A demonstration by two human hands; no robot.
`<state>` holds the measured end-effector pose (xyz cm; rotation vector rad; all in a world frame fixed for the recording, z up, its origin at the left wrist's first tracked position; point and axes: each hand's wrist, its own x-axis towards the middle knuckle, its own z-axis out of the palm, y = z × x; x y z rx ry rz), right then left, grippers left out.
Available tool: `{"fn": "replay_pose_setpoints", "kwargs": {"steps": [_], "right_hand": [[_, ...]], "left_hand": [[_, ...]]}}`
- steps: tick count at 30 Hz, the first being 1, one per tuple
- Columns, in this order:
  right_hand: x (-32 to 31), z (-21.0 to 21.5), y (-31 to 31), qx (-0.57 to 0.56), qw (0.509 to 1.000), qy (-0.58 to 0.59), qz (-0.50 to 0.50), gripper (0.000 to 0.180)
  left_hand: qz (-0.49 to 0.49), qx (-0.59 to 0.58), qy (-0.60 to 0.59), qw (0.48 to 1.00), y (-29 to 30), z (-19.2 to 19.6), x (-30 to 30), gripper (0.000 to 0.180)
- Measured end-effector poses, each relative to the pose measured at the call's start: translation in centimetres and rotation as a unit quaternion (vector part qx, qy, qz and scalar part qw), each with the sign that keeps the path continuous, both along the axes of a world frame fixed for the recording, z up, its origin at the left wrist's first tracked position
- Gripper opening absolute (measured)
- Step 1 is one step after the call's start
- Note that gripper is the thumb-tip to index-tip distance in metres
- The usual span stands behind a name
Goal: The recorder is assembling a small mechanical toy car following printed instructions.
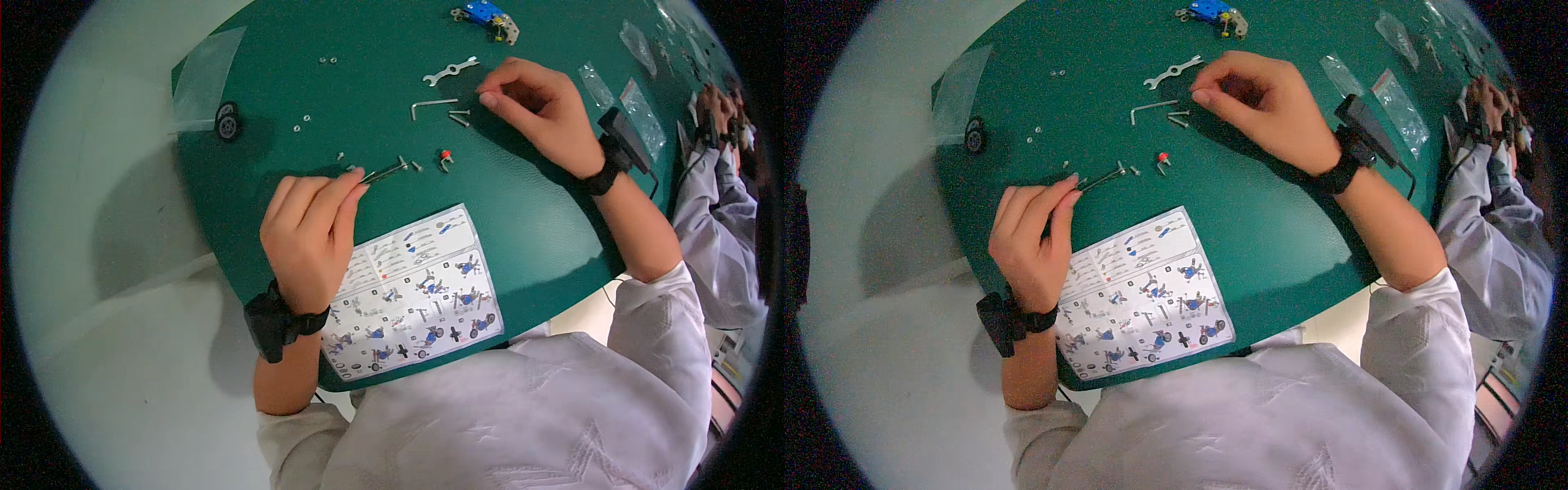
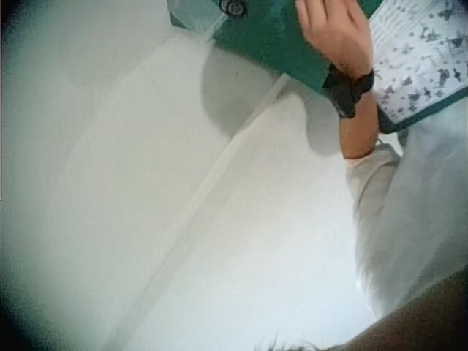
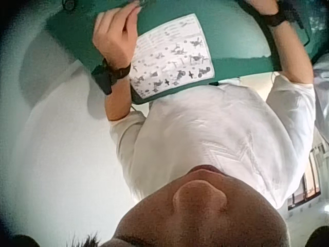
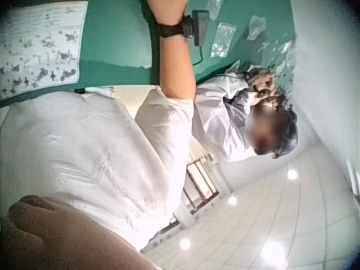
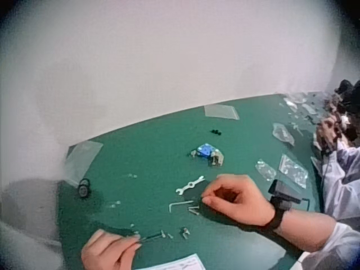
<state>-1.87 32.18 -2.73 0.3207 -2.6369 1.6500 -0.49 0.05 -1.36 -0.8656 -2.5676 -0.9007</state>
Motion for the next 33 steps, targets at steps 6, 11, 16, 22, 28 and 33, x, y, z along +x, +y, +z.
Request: {"fn": "replay_pose_setpoints", "kwargs": {"steps": [6, 11, 16, 22, 28, 33], "right_hand": [[-0.1, -0.6, -0.1, -0.05, 0.999, -0.012, 0.003, 0.014], [0.6, 1.2, -0.7, 0.052, 0.998, -0.017, 0.017, 0.015], [1.5, 2.7, -4.3, 0.153, 0.966, 0.182, 0.101, 0.018], [1.1, 1.9, -7.3, 0.254, 0.929, 0.251, 0.095, 0.015], [1.7, 2.0, -7.7, 0.243, 0.93, 0.262, 0.088, 0.015], [2.1, 2.0, -7.8, 0.132, 0.956, 0.248, 0.087, 0.018]], "left_hand": [[0.004, -0.002, -0.014, 1.0, -0.1, -0.1, 0.0, 0.018], [-0.013, 0.007, -0.018, 1.0, 0.1, -0.3, -0.4, 0.019], [-0.031, 0.014, 0.008, 0.999, 0.4, -0.6, -0.7, 0.02], [-0.031, 0.048, 0.051, 0.997, 0.9, -0.8, -0.8, 0.018], [-0.017, 0.137, 0.006, 0.99, 1.0, -1.3, 0.0, 0.02], [-0.021, 0.173, -0.012, 0.985, 1.5, -1.7, 0.4, 0.021]]}}
